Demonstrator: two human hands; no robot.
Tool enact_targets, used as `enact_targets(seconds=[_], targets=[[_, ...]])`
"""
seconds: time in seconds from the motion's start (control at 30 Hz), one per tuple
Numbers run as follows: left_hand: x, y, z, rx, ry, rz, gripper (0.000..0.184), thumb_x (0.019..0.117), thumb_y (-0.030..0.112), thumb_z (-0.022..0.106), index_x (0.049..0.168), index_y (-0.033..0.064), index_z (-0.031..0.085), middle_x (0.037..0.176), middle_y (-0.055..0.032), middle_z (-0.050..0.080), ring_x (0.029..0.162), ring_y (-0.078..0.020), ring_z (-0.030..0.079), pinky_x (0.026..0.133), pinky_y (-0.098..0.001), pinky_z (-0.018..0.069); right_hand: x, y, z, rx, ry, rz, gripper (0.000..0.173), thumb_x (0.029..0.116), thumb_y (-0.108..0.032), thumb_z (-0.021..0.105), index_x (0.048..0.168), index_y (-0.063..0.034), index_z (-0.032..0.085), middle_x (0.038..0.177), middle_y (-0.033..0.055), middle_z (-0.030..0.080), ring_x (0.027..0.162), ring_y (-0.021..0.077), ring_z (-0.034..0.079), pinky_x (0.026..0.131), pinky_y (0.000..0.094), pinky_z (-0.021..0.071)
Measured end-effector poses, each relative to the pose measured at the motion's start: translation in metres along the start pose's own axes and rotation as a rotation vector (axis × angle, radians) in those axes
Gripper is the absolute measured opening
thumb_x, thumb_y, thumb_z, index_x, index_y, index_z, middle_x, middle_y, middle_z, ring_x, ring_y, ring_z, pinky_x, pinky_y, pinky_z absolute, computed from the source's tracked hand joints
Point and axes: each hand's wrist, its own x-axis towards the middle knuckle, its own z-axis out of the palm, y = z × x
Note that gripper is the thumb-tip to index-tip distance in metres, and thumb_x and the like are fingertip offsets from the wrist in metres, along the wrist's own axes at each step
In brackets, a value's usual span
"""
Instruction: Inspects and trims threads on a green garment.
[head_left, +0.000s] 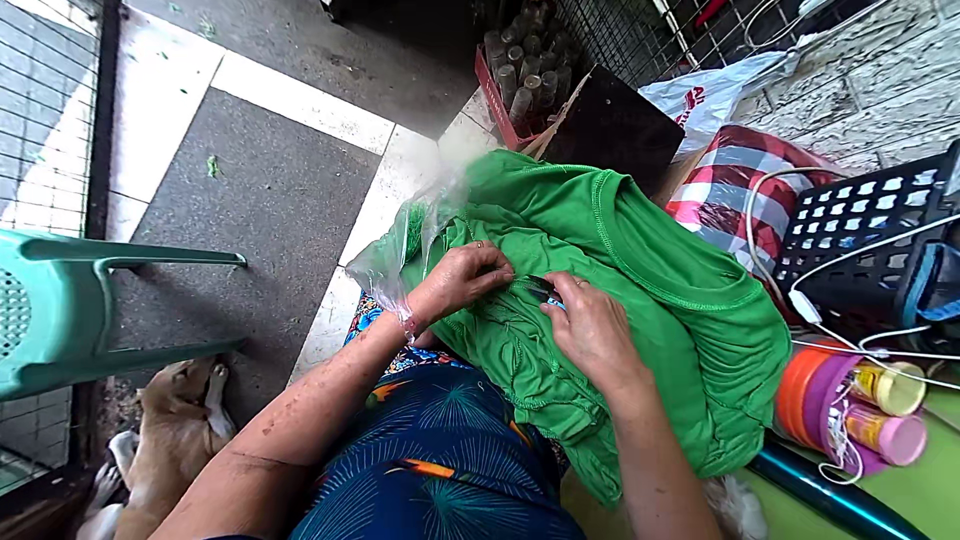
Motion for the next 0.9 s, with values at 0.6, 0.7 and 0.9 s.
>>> enact_targets(seconds=[0.6, 0.7, 0.9], targets=[[-0.012, 0.011, 0.013, 0.100, 0.158, 0.045, 0.008, 0.0947, 0.006, 0.066, 0.093, -0.0002, 0.071, 0.108, -0.0147, 0.067, 0.103, -0.0183, 0.066, 0.091, -0.0271, 0.0534, 0.006, -0.018, 0.027, -0.266, 0.105, -0.079, 0.016, 0.0936, -0.002, 0.066, 0.108, 0.0022, 0.073, 0.087, 0.0245, 0.069, 0.078, 0.0404, 0.071, 0.067, 0.0504, 0.0535], [-0.014, 0.009, 0.014, 0.091, 0.156, 0.024, 0.009, 0.0966, 0.006, 0.064, 0.095, -0.0006, 0.070, 0.109, -0.0146, 0.067, 0.104, -0.0181, 0.066, 0.091, -0.0280, 0.0537, 0.006, -0.013, 0.028, -0.226, 0.113, -0.072, 0.017, 0.0946, -0.002, 0.064, 0.109, 0.0020, 0.073, 0.089, 0.0245, 0.070, 0.079, 0.0408, 0.071, 0.068, 0.0522, 0.0542], [-0.025, 0.002, 0.018, 0.066, 0.248, 0.036, 0.014, 0.0987, 0.006, 0.058, 0.093, -0.0034, 0.066, 0.103, -0.0150, 0.064, 0.096, -0.0159, 0.063, 0.087, -0.0246, 0.0516, 0.002, 0.012, 0.013, 0.218, 0.077, 0.017, 0.027, 0.0961, -0.006, 0.068, 0.122, 0.0021, 0.067, 0.100, 0.0221, 0.071, 0.088, 0.0383, 0.070, 0.076, 0.0578, 0.0544]])
